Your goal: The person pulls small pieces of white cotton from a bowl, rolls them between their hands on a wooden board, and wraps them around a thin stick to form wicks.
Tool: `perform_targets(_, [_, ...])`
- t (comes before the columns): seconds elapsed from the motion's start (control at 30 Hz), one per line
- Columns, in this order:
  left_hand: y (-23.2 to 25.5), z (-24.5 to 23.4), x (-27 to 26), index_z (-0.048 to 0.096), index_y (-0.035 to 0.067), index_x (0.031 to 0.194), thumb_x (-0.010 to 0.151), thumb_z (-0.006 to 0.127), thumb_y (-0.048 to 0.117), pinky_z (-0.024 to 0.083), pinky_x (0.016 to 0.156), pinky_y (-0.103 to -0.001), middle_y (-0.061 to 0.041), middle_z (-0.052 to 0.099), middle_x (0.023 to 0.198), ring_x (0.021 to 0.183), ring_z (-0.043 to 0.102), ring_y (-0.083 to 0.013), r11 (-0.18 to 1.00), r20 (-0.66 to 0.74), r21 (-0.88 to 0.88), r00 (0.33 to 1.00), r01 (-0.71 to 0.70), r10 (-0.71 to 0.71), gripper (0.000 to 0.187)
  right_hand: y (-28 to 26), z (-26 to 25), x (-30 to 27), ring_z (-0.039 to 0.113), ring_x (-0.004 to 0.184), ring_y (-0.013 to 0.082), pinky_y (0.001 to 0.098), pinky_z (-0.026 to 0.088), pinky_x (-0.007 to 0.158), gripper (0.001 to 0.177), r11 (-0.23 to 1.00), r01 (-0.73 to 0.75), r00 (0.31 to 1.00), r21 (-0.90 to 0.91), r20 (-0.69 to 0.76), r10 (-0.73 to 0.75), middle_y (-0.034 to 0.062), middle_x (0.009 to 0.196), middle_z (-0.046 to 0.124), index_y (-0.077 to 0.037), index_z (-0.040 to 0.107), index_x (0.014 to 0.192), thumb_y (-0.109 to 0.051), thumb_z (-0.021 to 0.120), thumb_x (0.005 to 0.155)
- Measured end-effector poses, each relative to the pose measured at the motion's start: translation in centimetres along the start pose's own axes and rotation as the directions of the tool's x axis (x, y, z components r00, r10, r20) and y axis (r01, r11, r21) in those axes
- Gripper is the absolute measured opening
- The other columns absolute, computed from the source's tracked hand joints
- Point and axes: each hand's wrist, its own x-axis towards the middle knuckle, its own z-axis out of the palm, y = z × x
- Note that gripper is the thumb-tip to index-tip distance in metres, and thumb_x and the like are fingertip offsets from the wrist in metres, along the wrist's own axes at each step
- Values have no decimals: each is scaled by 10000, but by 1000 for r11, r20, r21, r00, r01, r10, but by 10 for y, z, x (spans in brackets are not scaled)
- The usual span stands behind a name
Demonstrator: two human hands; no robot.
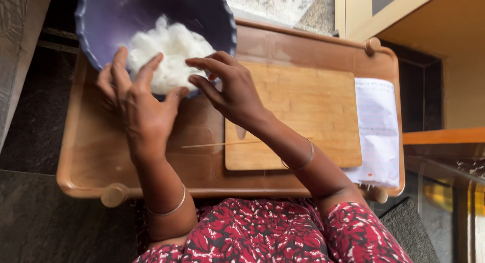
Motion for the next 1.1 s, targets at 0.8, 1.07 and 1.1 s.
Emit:
perform_targets(0.8, [-6,14,-6,818,139,859,809,942,273,201,1138,-650,-30,537,1612,1480,301,-357,999,-36,46,999,0,2,189,-3,8,25,711,1022,189,335,545,900,163,997,71,986,1,152,-70,37,1050,765,-115,719,945,-169,856,875])
perform_targets(1.07, [-7,13,-8,833,184,863,802,949,301,190,1124,-639,-17,539,1607,1474,300,-358,999,-17,38,1000,-11,11,176,-16,-17,11,736,968,128,316,562,926,325,998,53,995,29,-85,-51,-36,1010,784,-125,711,1235,-131,849,941])
perform_targets(1.1, [-9,13,-9,831,184,869,787,940,290,190,1128,-633,-13,538,1617,1483,302,-354,999,-11,54,1000,-6,6,173,-14,-16,13,689,877,135,328,542,839,410,999,22,1000,33,-1,-22,-24,954,778,-109,705,1238,-139,860,860])
